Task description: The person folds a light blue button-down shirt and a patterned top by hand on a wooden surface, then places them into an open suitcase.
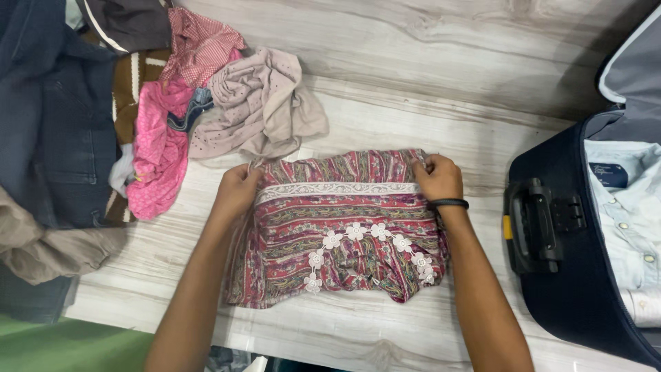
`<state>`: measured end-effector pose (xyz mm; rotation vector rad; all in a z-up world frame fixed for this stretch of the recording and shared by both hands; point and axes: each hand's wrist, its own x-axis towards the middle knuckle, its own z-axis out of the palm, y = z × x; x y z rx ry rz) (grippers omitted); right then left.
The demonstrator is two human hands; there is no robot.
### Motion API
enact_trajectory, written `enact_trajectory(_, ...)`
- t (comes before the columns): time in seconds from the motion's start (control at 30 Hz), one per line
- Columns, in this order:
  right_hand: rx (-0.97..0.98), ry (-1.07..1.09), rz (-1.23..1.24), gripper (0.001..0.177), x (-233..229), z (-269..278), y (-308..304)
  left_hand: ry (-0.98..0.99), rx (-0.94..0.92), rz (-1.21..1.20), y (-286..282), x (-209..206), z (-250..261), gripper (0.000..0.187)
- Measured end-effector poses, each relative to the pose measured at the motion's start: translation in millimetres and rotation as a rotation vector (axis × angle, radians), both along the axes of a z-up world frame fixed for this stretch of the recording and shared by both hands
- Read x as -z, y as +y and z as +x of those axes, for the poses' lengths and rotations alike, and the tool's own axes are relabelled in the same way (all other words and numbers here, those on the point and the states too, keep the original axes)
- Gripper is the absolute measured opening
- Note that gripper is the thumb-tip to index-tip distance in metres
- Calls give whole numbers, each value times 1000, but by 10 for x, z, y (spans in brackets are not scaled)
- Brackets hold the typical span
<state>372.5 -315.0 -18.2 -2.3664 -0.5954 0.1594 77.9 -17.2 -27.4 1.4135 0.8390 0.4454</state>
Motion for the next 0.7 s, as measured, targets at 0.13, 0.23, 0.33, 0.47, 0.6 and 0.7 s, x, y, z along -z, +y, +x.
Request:
enact_trajectory(0.13,-8,100,390,32,333,215,-203,-55,-112,-339,87,169,-27,22)
enact_trajectory(0.23,-25,505,751,29,499,368,-227,-260,-81,-439,73,174,0,15)
enact_trajectory(0.33,-60,710,1011,32,518,478,-187,-422,-63,-443,44,112,14,35)
enact_trajectory(0.47,-150,553,1000,27,213,381,-151,-571,-139,-259,50,-11,-29,65)
enact_trajectory(0.6,-39,-49,682,35,-114,103,-219,-426,-234,52,81,-38,-212,77)
enact_trajectory(0.7,23,-174,452,35,-279,-178,-315,-204,-205,514,-17,-42,-424,63)
